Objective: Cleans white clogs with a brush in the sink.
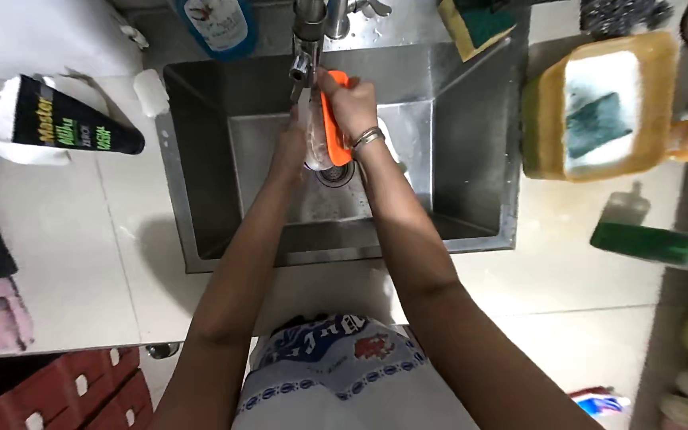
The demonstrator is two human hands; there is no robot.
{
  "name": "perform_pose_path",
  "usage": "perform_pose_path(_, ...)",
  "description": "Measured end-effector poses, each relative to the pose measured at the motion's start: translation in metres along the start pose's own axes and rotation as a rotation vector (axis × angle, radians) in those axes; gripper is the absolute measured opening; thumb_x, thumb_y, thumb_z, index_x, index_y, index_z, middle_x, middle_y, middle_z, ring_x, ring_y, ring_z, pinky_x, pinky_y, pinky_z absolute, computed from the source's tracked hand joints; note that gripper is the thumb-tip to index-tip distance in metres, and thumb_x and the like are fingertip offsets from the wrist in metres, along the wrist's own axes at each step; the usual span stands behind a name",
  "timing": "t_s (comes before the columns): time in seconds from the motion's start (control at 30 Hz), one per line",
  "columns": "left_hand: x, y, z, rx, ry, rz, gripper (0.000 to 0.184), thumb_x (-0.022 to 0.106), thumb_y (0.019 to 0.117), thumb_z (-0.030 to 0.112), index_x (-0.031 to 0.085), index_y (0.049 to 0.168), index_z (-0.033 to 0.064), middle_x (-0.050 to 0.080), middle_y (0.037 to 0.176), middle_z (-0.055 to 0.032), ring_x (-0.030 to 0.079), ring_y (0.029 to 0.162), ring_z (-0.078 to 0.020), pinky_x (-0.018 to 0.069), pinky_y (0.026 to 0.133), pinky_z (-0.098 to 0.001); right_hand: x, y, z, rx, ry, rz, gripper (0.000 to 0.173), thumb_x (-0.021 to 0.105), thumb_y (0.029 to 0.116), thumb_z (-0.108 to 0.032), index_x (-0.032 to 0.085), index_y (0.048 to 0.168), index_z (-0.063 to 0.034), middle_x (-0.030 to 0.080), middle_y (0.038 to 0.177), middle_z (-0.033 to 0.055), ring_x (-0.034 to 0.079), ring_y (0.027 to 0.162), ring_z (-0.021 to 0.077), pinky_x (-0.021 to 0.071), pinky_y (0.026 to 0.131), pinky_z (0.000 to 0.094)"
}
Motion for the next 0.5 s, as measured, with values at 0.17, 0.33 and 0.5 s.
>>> perform_pose_path(0.17, -0.006, 0.001, -0.001, -0.125, -0.343, -0.002, 0.052, 0.027, 0.1125, 0.046, 0.061, 0.109, 0.0061, 0.064, 0.081, -0.0034, 0.064, 0.072, -0.0119, 0.0568, 0.067, -0.0317, 0.016, -0.078, 0.015, -0.071, -0.087, -0.029, 0.042, 0.071, 0.0954, -0.045, 0.065, 0.099, -0.0037, 0.063, 0.076, 0.0074, 0.063, 0.069, 0.0213, 0.0534, 0.066, 0.047)
perform_pose_path(0.33, -0.015, -0.002, -0.006, -0.028, -0.157, -0.101, 0.066, 0.02, 0.1113, 0.052, 0.056, 0.14, 0.0041, 0.068, 0.122, -0.0116, 0.067, 0.111, -0.0176, 0.0567, 0.098, -0.0409, 0.016, 0.017, 0.016, 0.046, -0.058, 0.0, 0.046, 0.065, 0.0975, -0.047, 0.07, 0.101, -0.0004, 0.07, 0.095, 0.0162, 0.069, 0.091, 0.0287, 0.0551, 0.083, 0.0528)
perform_pose_path(0.5, -0.078, 0.002, -0.05, -0.119, 0.012, 0.175, 0.056, 0.065, 0.1004, 0.042, 0.055, 0.141, 0.0044, 0.069, 0.121, -0.0125, 0.07, 0.102, -0.0178, 0.0594, 0.091, -0.0392, 0.067, 0.007, 0.05, 0.041, -0.177, -0.148, 0.051, 0.067, 0.099, -0.042, 0.065, 0.123, 0.0032, 0.07, 0.111, 0.0255, 0.068, 0.105, 0.0392, 0.0536, 0.093, 0.0596)
Point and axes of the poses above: each hand's wrist, its own y-axis towards the middle knuckle, its own x-axis out of the palm, z = x × y, the point moved 1 cm from there along y, towards the middle knuckle
